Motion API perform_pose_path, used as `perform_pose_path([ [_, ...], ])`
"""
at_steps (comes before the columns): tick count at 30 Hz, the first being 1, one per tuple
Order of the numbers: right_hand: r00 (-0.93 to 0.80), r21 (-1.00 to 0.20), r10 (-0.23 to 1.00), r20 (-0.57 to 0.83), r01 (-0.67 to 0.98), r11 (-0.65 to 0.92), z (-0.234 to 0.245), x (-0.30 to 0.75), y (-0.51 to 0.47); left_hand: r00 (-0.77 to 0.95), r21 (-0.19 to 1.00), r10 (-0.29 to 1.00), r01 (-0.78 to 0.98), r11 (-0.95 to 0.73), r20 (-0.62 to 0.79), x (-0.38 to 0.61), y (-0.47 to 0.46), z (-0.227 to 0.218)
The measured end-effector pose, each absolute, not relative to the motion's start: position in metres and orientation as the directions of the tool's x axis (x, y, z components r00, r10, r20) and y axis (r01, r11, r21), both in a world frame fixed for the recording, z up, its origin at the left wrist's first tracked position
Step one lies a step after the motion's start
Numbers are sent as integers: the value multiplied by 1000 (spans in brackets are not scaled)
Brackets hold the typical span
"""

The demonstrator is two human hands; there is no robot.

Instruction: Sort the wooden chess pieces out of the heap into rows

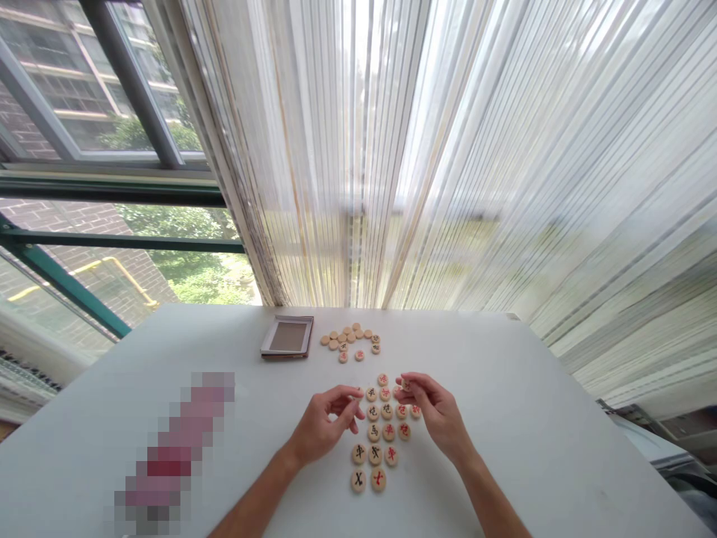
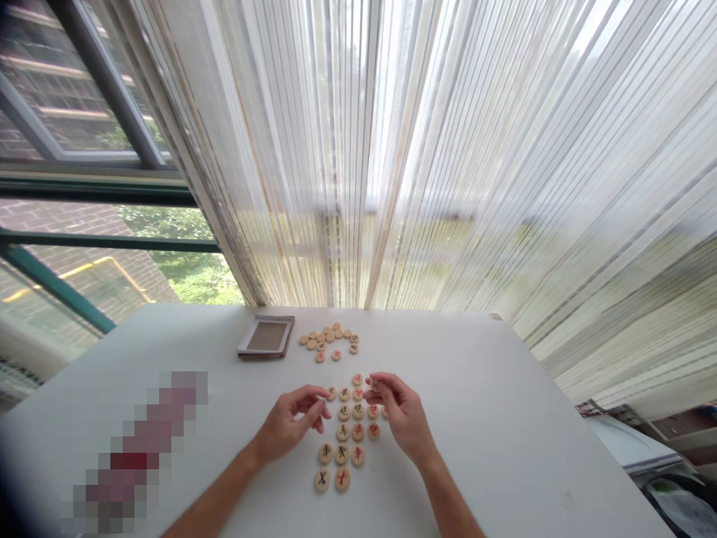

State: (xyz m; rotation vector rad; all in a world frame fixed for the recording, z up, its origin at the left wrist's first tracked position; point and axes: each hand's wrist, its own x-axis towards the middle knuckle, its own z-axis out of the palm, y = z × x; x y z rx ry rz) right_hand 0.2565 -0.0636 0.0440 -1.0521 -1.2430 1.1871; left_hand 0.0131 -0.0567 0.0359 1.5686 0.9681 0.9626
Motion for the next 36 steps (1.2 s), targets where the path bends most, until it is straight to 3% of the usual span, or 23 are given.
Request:
perform_pose_path([
  [17, -319, -993, 941, 111, -83, 89, 46, 225, -84, 367, 952, 913, 173, -253, 176, 19, -59, 44],
  [24, -277, -997, 959, 66, 21, 74, 47, 214, -89, 392, 935, 897, 192, -297, 204, 20, -62, 46],
  [31, -247, -997, 968, 44, -71, 27, 43, 213, -89, 452, 929, 861, 157, -335, 234, 22, -63, 45],
  [36, -257, -995, 965, 54, -92, 32, 44, 212, -89, 401, 934, 886, 164, -318, 232, 23, -62, 45],
])
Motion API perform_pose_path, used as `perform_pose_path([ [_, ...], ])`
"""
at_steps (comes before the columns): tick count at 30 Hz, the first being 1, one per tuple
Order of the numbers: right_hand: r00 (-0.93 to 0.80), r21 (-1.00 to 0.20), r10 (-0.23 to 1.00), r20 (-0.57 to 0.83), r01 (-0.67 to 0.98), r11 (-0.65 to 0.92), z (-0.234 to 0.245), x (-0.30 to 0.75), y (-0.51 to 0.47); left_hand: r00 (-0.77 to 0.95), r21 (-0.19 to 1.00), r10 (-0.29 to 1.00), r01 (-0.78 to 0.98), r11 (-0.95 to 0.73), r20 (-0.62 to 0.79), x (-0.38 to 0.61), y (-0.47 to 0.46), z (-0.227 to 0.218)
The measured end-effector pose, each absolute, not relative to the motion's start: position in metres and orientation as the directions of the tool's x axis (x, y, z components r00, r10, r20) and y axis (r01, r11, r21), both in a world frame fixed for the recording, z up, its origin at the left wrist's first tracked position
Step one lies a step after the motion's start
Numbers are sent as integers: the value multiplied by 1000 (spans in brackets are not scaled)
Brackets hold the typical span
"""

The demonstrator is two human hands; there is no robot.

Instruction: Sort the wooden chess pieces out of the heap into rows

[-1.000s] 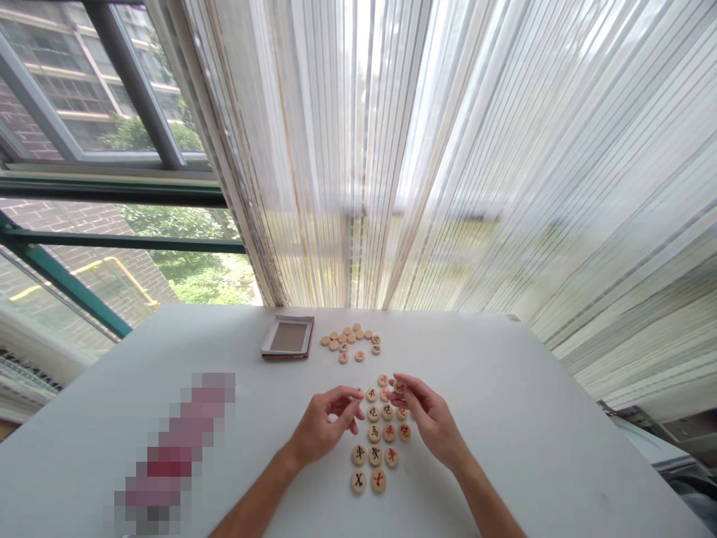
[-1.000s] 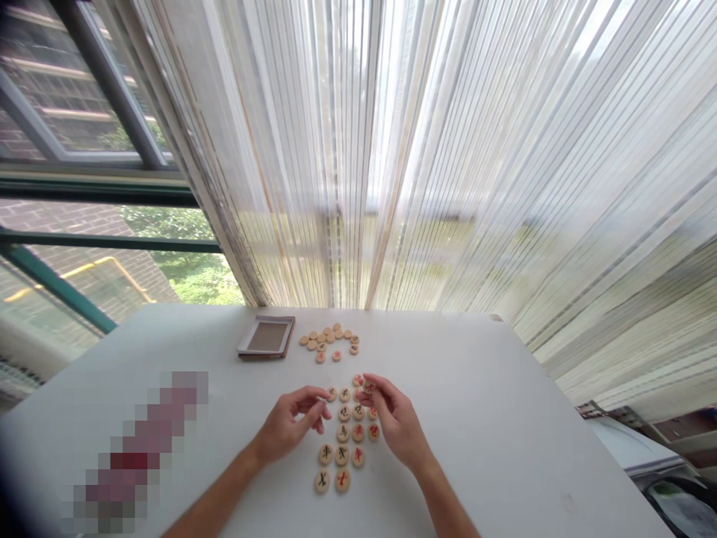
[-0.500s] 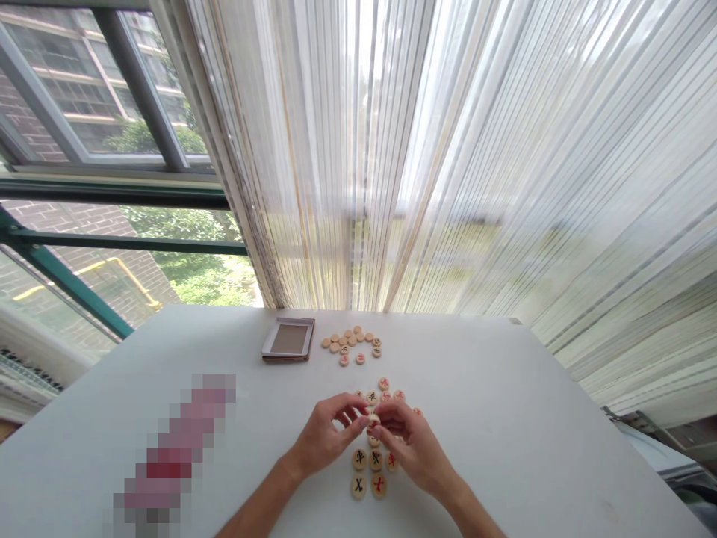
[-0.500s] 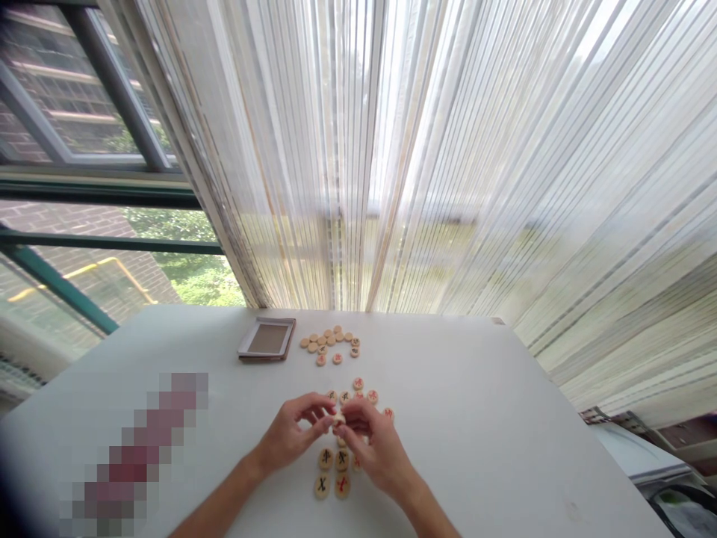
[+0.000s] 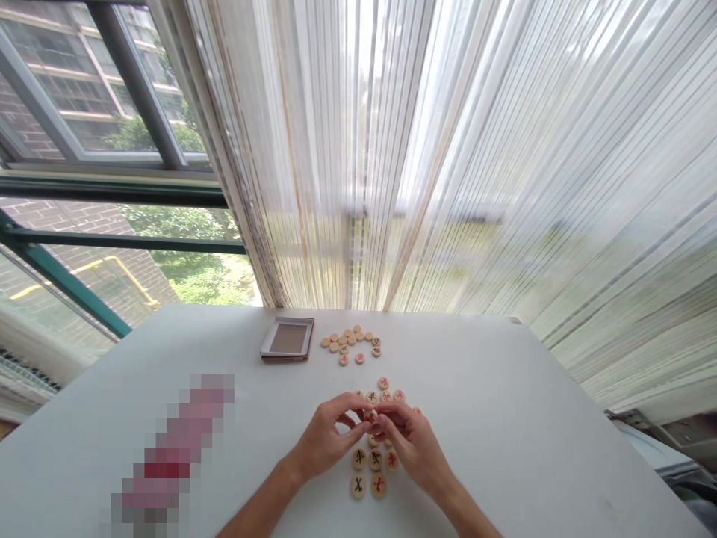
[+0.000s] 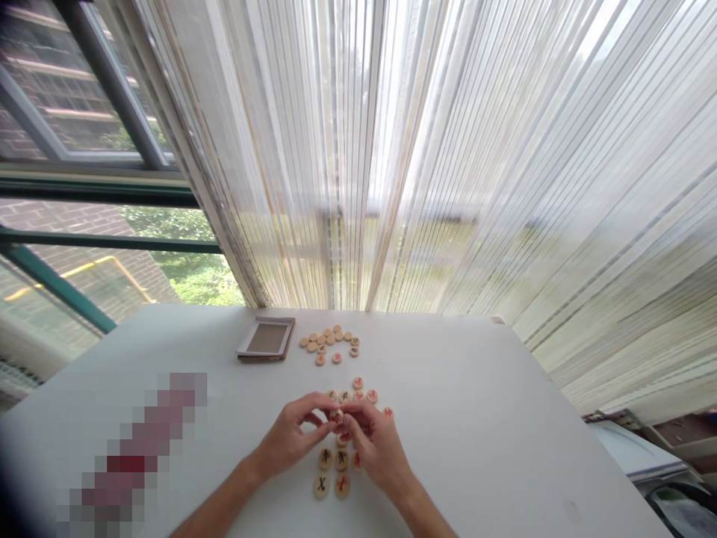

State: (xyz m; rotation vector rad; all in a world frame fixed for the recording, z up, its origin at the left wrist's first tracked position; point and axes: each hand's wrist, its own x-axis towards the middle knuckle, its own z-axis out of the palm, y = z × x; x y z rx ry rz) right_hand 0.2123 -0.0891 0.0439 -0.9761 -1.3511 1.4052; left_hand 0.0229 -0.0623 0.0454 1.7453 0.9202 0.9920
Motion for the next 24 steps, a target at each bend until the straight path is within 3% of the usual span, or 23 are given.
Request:
perform_pose_path([
  [5, -263, -998, 963, 63, -38, 55, 40, 212, -89, 393, 941, 887, 126, -314, 243, 24, -63, 45],
  [8, -217, -988, 971, 100, 93, 123, 40, 218, -86, 357, 954, 910, 125, -272, 212, 24, -62, 42],
  [12, -62, -878, 953, 298, 374, 298, 40, 239, -72, 259, 979, 954, 98, -181, 151, 21, -58, 37],
  [16, -61, -766, 894, 445, 490, 415, 32, 261, -54, 190, 996, 978, -21, -86, 89, 16, -51, 35],
  [24, -230, -685, 905, 358, 594, 422, 24, 263, -43, 225, 998, 974, -64, -21, 35, 15, -45, 32],
])
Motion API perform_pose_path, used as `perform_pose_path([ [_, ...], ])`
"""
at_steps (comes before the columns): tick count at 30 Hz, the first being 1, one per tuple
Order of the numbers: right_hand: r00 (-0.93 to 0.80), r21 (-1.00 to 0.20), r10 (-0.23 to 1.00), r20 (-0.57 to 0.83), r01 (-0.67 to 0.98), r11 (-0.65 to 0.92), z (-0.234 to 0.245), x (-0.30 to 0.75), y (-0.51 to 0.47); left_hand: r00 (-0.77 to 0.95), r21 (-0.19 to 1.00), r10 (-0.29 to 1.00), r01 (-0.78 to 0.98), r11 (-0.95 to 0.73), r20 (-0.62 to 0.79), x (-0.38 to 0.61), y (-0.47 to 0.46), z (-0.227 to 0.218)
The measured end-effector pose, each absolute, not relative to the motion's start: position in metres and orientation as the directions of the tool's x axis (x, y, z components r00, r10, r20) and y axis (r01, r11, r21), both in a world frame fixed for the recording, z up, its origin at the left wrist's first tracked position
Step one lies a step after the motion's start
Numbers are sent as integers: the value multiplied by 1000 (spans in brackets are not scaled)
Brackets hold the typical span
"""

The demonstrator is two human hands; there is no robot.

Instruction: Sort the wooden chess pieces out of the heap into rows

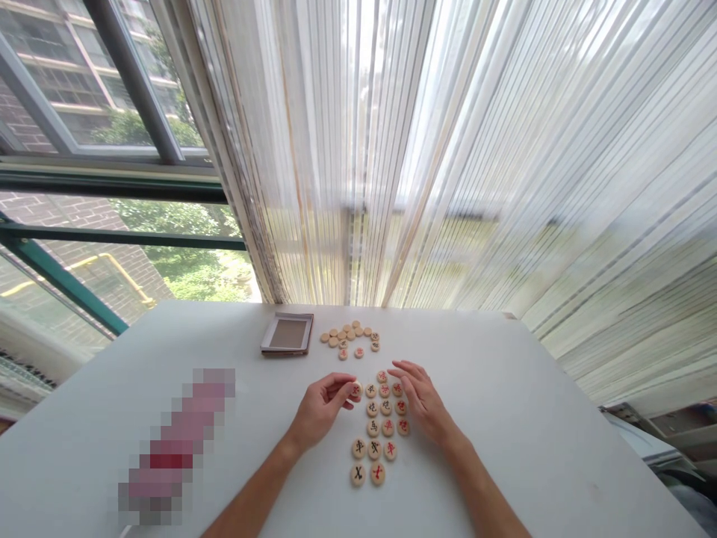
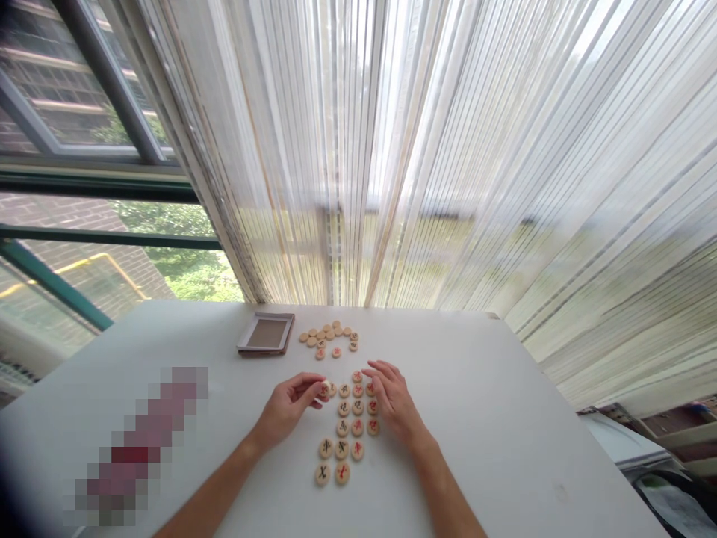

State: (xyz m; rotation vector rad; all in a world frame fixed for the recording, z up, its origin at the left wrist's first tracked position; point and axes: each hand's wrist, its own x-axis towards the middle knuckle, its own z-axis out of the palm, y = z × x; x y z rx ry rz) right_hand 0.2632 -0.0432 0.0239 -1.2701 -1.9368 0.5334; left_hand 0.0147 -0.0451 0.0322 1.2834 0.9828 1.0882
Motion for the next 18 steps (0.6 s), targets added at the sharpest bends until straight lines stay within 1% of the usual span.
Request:
perform_pose_path([
  [7, -280, -593, 905, 319, 686, 421, 16, 263, -42, 235, 997, 969, -19, -70, 72, 15, -38, 35],
  [12, -276, -591, 912, 304, 696, 408, 15, 263, -41, 234, 975, 962, 137, -174, 139, 18, -20, 50],
  [14, -274, -596, 911, 308, 691, 409, 17, 263, -41, 279, 957, 947, 190, -219, 161, 21, -10, 55],
  [18, -276, -613, 917, 288, 682, 398, 19, 262, -43, 369, 926, 918, 274, -258, 147, 29, 10, 56],
])
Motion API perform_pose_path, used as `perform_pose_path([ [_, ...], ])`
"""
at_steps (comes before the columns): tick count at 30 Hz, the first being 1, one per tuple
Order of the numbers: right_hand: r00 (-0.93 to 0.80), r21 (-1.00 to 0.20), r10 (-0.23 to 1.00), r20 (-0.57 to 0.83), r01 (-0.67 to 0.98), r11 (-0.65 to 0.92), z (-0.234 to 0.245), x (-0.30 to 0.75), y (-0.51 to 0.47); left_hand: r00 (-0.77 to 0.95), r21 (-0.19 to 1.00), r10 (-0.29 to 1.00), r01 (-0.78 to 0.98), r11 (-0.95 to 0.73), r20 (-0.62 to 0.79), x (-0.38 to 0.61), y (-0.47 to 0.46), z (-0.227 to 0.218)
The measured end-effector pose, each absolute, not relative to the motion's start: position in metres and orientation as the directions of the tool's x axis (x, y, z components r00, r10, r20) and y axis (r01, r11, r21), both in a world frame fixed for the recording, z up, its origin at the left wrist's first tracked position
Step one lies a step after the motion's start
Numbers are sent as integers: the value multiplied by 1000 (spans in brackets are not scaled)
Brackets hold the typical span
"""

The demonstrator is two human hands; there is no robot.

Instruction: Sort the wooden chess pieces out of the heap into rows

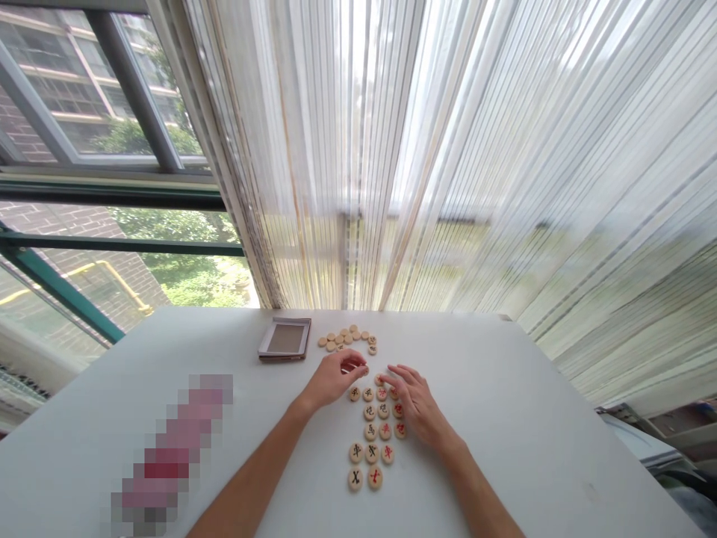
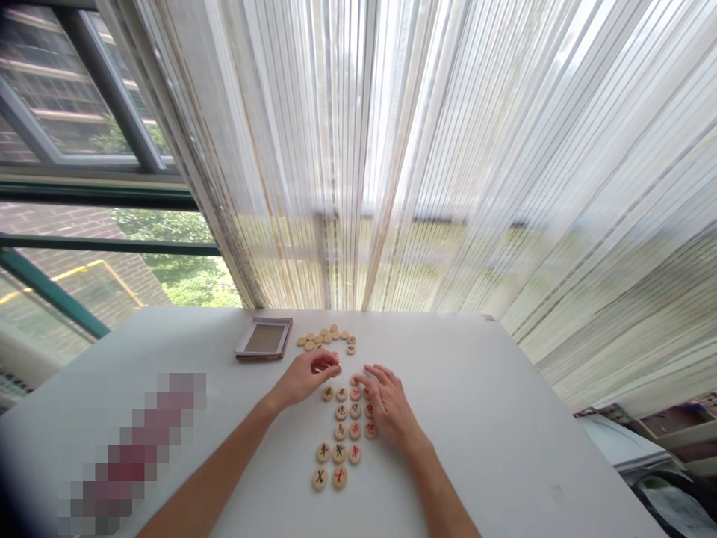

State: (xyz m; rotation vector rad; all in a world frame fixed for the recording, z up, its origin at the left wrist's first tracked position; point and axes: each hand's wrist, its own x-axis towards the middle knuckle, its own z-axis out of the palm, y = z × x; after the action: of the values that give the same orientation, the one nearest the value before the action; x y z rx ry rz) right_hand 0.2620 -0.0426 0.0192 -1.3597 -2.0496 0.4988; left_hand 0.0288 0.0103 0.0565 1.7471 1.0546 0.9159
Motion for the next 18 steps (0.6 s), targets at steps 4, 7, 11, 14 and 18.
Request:
perform_pose_path([
  [4, -251, -630, 913, 321, 663, 404, 18, 262, -42, 443, 921, 888, 282, -269, 124, 35, 25, 51],
  [7, -241, -626, 909, 339, 663, 409, 17, 262, -42, 491, 914, 865, 293, -280, 108, 38, 32, 48],
  [11, -271, -603, 912, 309, 685, 408, 18, 262, -43, 496, 899, 865, 338, -277, 79, 38, 37, 45],
  [14, -282, -587, 914, 291, 702, 403, 19, 262, -43, 500, 893, 864, 361, -267, 57, 37, 38, 43],
  [18, -273, -574, 918, 287, 718, 393, 18, 262, -43, 509, 872, 859, 395, -289, 54, 36, 37, 40],
])
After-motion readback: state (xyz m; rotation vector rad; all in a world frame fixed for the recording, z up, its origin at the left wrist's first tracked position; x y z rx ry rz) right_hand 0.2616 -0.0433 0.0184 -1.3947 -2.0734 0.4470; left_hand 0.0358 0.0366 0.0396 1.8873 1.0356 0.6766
